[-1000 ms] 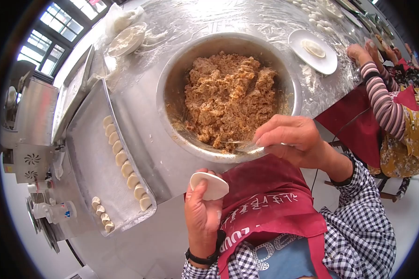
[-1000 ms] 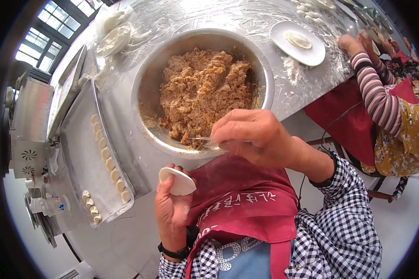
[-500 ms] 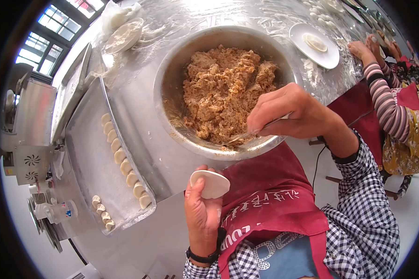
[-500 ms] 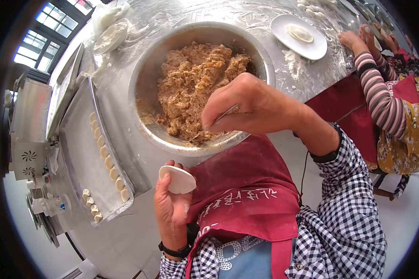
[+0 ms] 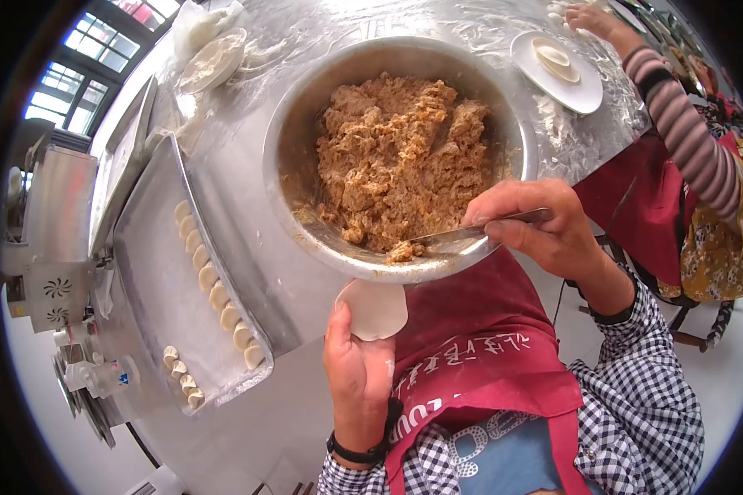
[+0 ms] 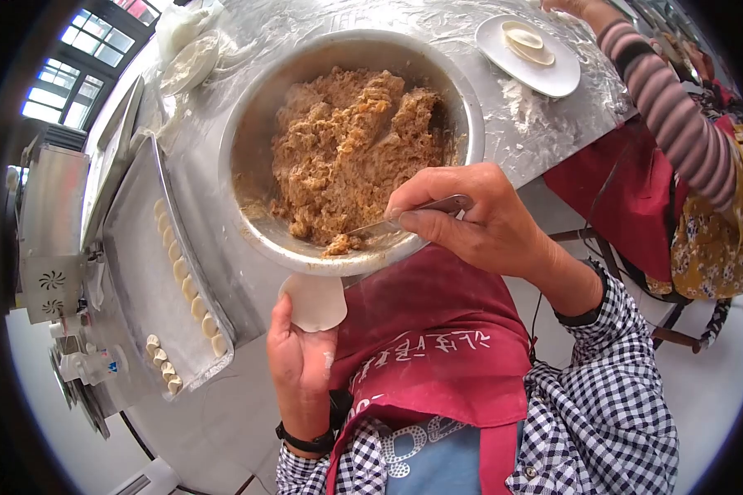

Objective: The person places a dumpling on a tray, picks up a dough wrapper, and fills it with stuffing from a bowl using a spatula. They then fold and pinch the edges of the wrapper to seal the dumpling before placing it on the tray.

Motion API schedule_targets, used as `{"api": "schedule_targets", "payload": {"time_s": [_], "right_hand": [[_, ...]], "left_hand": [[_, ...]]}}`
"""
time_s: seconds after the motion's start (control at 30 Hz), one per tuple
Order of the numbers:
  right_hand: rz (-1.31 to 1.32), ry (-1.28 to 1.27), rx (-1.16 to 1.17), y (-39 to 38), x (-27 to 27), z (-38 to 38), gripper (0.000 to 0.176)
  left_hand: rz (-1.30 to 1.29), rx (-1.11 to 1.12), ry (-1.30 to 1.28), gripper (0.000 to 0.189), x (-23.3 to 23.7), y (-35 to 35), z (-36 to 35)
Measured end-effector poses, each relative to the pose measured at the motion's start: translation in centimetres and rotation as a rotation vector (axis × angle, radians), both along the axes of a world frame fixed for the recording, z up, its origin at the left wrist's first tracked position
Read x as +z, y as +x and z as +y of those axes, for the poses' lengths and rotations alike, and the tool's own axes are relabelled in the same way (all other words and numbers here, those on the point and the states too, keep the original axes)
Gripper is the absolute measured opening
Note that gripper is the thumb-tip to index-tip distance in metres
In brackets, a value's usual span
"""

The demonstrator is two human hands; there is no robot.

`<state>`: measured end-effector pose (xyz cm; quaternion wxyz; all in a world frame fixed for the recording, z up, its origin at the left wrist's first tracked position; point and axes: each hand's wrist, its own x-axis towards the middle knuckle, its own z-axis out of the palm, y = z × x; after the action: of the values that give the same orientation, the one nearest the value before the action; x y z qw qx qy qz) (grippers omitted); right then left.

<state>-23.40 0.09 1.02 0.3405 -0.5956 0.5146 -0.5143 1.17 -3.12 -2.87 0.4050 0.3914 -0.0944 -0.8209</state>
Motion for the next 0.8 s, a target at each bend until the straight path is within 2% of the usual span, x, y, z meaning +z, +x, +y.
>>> {"api": "schedule_targets", "payload": {"time_s": [0.03, 0.13, 0.27, 0.47, 0.6, 0.67, 0.73, 0.77, 0.8], "right_hand": [[-0.11, 0.054, -0.017, 0.2, 0.0, 0.2, 0.009], [-0.188, 0.052, -0.04, 0.8, -0.7, 0.3, 0.009], [-0.12, 0.083, 0.023, 0.8, -0.4, 0.4, 0.011], [-0.242, -0.053, 0.022, 2.2, -0.5, 0.7, 0.011], [-0.097, -0.215, 0.09, 3.3, -0.5, 1.0, 0.009], [0.208, -0.422, 0.15, 3.8, -0.2, 1.0, 0.011], [0.264, -0.445, 0.166, 4.4, -0.3, 1.0, 0.013], [0.332, -0.497, 0.181, 4.7, -0.6, 1.0, 0.016], [0.398, -0.551, 0.195, 5.1, -1.1, 1.0, 0.019]], "left_hand": [[-0.006, 0.01, 0.007, 0.039, 0.1, -0.1, 0.0], [-0.003, 0.023, 0.034, 0.04, 0.7, -0.5, -0.3], [0.061, 0.047, 0.062, 0.039, 0.7, -0.7, -0.5], [0.146, 0.036, 0.057, 0.039, 1.2, -0.6, -0.7], [0.298, 0.025, 0.082, 0.041, 0.7, 0.2, -0.7], [0.352, 0.021, 0.09, 0.041, 0.2, 0.6, -0.6], [0.404, 0.034, 0.072, 0.042, 0.1, 0.9, -0.6], [0.402, 0.039, 0.074, 0.042, 0.4, 0.7, -0.5], [0.264, 0.057, 0.071, 0.041, 1.0, 0.2, -0.5]]}}
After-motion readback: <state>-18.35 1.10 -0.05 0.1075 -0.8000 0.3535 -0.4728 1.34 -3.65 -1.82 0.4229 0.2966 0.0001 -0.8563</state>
